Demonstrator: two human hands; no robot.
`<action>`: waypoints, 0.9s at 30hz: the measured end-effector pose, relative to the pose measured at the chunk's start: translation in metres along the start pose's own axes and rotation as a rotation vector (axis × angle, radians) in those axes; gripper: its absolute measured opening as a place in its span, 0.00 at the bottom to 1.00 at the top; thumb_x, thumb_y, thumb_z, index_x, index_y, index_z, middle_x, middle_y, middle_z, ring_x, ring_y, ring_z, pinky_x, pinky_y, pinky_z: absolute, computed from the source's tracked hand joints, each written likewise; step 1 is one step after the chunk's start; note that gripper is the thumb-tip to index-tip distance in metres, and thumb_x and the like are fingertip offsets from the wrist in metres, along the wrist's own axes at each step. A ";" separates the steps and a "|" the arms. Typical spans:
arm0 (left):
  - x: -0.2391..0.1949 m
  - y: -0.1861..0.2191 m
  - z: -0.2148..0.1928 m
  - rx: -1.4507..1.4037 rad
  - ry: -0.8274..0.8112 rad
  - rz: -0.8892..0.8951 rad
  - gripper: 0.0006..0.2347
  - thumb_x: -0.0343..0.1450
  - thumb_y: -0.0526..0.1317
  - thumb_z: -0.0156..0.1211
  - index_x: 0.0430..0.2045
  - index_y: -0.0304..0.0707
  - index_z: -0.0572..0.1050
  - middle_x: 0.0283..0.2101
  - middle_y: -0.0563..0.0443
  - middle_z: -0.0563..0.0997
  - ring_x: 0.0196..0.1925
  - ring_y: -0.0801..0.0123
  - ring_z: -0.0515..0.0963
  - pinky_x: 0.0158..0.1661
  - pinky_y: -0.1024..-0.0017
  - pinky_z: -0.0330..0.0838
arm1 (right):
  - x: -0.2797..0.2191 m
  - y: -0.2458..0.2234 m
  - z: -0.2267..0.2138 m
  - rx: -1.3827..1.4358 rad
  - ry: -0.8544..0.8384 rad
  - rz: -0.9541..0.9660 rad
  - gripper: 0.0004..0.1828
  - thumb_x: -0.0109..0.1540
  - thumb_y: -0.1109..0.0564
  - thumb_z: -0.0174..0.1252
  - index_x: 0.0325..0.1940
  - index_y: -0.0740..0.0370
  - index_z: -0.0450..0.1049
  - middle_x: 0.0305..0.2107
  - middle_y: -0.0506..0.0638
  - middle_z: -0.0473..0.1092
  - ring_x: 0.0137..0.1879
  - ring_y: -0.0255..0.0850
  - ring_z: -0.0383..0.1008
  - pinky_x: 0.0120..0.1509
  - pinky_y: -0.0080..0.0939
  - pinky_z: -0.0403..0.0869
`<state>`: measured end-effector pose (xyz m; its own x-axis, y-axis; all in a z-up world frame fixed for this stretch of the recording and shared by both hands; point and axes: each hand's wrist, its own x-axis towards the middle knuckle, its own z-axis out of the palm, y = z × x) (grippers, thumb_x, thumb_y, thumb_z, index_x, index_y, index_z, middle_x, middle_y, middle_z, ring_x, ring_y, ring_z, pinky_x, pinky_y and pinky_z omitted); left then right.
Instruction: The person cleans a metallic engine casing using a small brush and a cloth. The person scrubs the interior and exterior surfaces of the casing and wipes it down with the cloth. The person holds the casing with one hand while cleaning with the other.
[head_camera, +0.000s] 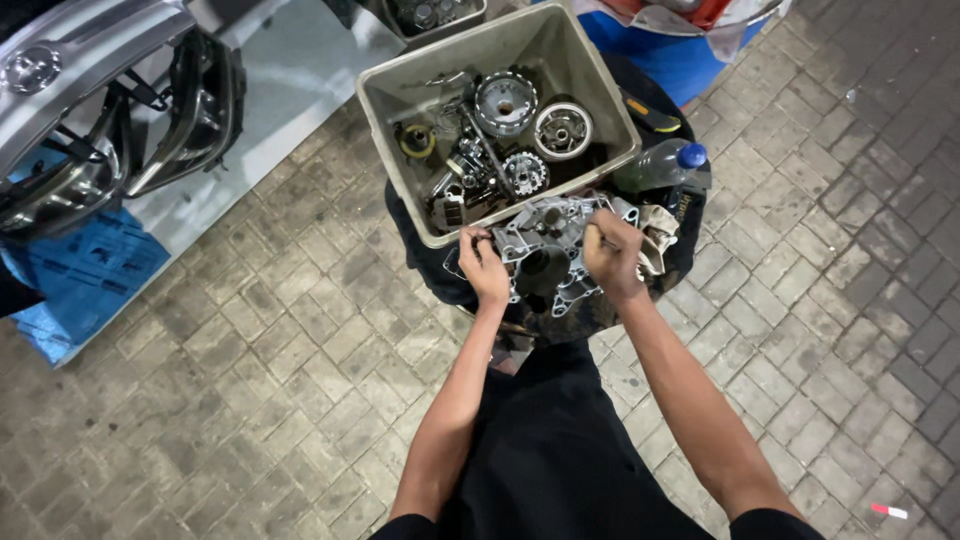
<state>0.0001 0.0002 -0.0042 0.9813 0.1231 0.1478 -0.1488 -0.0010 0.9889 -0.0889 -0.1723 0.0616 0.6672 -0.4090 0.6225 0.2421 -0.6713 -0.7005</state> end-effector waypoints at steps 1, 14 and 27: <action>0.001 -0.004 0.003 0.000 -0.005 -0.005 0.06 0.69 0.28 0.45 0.26 0.41 0.67 0.28 0.47 0.73 0.36 0.61 0.76 0.47 0.64 0.71 | -0.008 0.021 0.000 -0.005 0.000 0.005 0.16 0.60 0.73 0.49 0.21 0.58 0.68 0.13 0.49 0.59 0.19 0.47 0.64 0.31 0.35 0.66; 0.004 -0.007 0.003 -0.010 0.001 0.044 0.06 0.69 0.28 0.45 0.26 0.40 0.67 0.27 0.46 0.72 0.34 0.62 0.74 0.46 0.65 0.71 | -0.052 0.042 0.015 -0.254 -0.029 0.001 0.09 0.63 0.65 0.53 0.29 0.57 0.70 0.20 0.52 0.65 0.25 0.54 0.69 0.33 0.44 0.70; 0.000 0.007 0.002 -0.014 -0.002 0.050 0.06 0.69 0.27 0.44 0.26 0.38 0.67 0.27 0.46 0.71 0.33 0.63 0.73 0.45 0.66 0.70 | -0.043 -0.026 0.046 0.104 0.129 0.599 0.08 0.71 0.60 0.39 0.46 0.56 0.66 0.20 0.50 0.72 0.23 0.41 0.72 0.25 0.41 0.67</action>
<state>-0.0004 -0.0013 0.0024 0.9728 0.1210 0.1974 -0.1997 0.0063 0.9798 -0.0913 -0.1091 0.0374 0.6194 -0.7719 0.1431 -0.0761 -0.2405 -0.9677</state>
